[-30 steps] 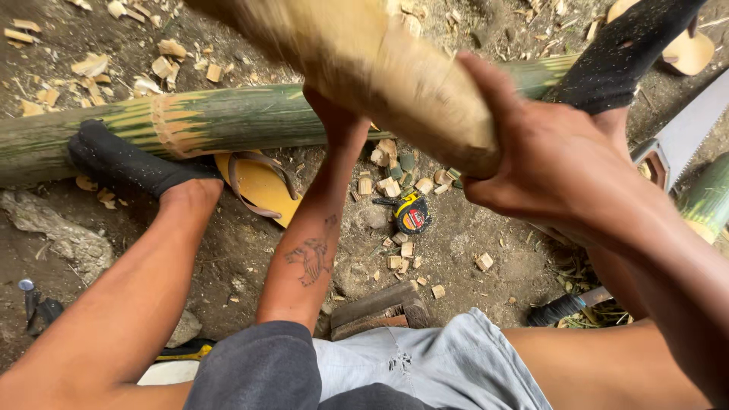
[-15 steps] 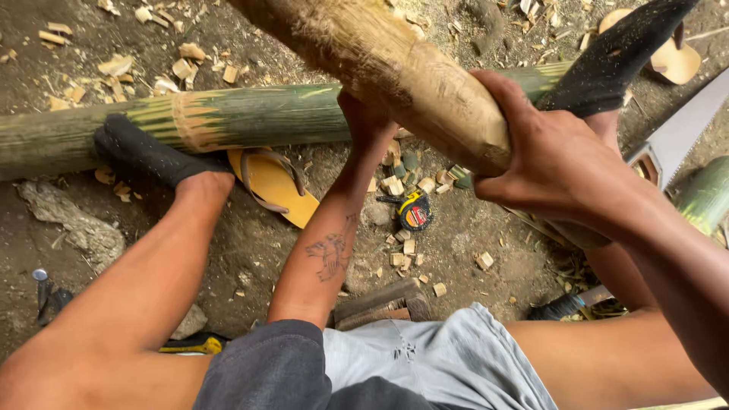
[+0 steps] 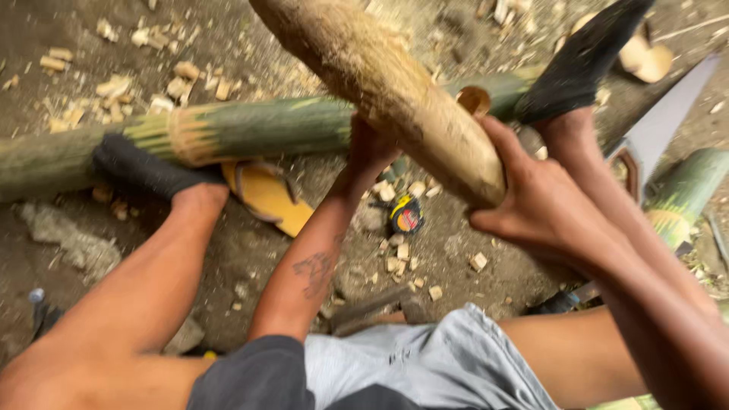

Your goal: The person sits on the ground and uses a chisel and wooden mallet to carve a hole into a bamboo pole. They repeatedly strike the chisel to remove material and occasionally clear debris from the hole.

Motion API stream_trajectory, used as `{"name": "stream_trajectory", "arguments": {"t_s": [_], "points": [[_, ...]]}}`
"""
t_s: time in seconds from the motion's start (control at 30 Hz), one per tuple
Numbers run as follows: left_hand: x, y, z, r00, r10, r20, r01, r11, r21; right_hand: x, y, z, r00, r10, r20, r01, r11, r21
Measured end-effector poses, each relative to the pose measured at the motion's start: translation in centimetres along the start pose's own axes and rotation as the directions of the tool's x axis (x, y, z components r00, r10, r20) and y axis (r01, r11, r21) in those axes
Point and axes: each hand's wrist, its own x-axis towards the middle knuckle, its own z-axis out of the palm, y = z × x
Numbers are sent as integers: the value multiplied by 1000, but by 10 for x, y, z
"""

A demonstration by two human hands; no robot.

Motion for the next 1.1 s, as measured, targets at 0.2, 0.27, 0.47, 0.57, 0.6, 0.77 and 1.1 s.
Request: {"name": "stream_trajectory", "arguments": {"t_s": [0.2, 0.27, 0.47, 0.57, 0.6, 0.77, 1.1], "points": [[-39, -16, -4, 964, -265, 30, 266, 959, -94, -41, -7, 7, 887, -275, -372, 313, 949, 45], [-37, -38, -5, 978, 186, 97, -209, 893, 399, -19, -8, 29, 989, 90, -118, -71, 985, 157], [51, -125, -9, 985, -122, 126, 102, 982, 157, -1, 61, 88, 986, -19, -167, 81, 925, 371], [60, -116, -17, 908, -405, 111, 417, 900, -127, -7, 75, 123, 961, 176, -213, -57, 881, 469], [68, -102, -19, 897, -439, 53, 439, 869, -230, -7, 75, 131, 960, 185, -211, -57, 865, 499], [85, -18, -36, 997, 20, 72, -15, 997, -69, 29, 82, 155, 943, 324, -79, -221, 784, 580], [72, 7, -28, 998, -16, 53, 35, 921, -389, 25, 84, 144, 969, 193, -153, -31, 711, 702]]}}
